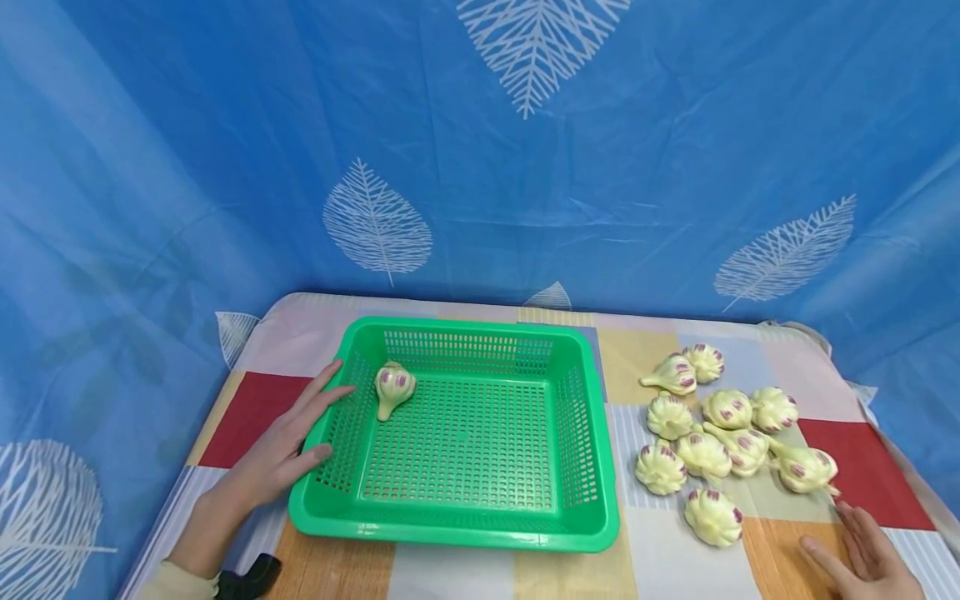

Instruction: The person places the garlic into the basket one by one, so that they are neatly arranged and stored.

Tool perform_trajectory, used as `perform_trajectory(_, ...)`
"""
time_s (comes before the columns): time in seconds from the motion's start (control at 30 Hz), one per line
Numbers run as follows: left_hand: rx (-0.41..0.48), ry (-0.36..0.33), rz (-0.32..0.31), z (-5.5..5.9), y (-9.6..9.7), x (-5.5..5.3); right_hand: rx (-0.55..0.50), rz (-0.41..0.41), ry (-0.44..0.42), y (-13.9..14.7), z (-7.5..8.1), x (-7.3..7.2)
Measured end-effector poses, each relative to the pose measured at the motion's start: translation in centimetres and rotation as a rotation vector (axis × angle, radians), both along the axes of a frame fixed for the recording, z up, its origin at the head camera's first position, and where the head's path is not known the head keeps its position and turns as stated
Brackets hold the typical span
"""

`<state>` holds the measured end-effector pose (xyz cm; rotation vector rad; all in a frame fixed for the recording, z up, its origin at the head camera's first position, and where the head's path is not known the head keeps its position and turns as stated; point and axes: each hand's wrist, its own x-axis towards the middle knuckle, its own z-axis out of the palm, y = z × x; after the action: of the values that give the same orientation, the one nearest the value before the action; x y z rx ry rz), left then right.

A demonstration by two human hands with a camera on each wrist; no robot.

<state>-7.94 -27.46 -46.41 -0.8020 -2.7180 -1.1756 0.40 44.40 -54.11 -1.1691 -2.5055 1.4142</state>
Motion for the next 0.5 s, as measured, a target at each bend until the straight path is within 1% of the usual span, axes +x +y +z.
perform_trajectory(0.03, 0.001, -0.002, 0.0, 0.0, 0.0, 0.0, -0.037, -0.03, 0.054, -0.1, 0.3, -0.2)
perform_trajectory(0.1, 0.002, -0.007, -0.001, 0.0, 0.1, -0.1, -0.048, -0.037, 0.12, 0.0, 1.0, -0.6)
perform_trajectory(0.13, 0.004, -0.009, -0.001, 0.0, 0.1, -0.1, -0.043, -0.026, 0.139, 0.1, 1.2, -0.9)
perform_trajectory(0.23, 0.007, -0.011, -0.004, 0.0, 0.1, -0.1, -0.017, 0.049, 0.159, 0.8, 1.7, -1.8)
perform_trajectory(0.27, 0.007, -0.01, -0.004, 0.0, 0.1, 0.0, 0.013, 0.091, 0.155, 1.1, 1.8, -2.1)
perform_trajectory(0.37, 0.011, -0.005, -0.001, 0.0, 0.1, 0.0, 0.035, 0.189, 0.175, 1.8, 1.9, -3.1)
perform_trajectory(0.43, 0.014, -0.002, -0.002, 0.0, 0.1, 0.0, 0.042, 0.219, 0.182, 2.0, 2.0, -3.6)
perform_trajectory(0.5, 0.017, -0.001, -0.007, 0.0, 0.1, 0.0, 0.054, 0.229, 0.178, 2.1, 2.1, -4.1)
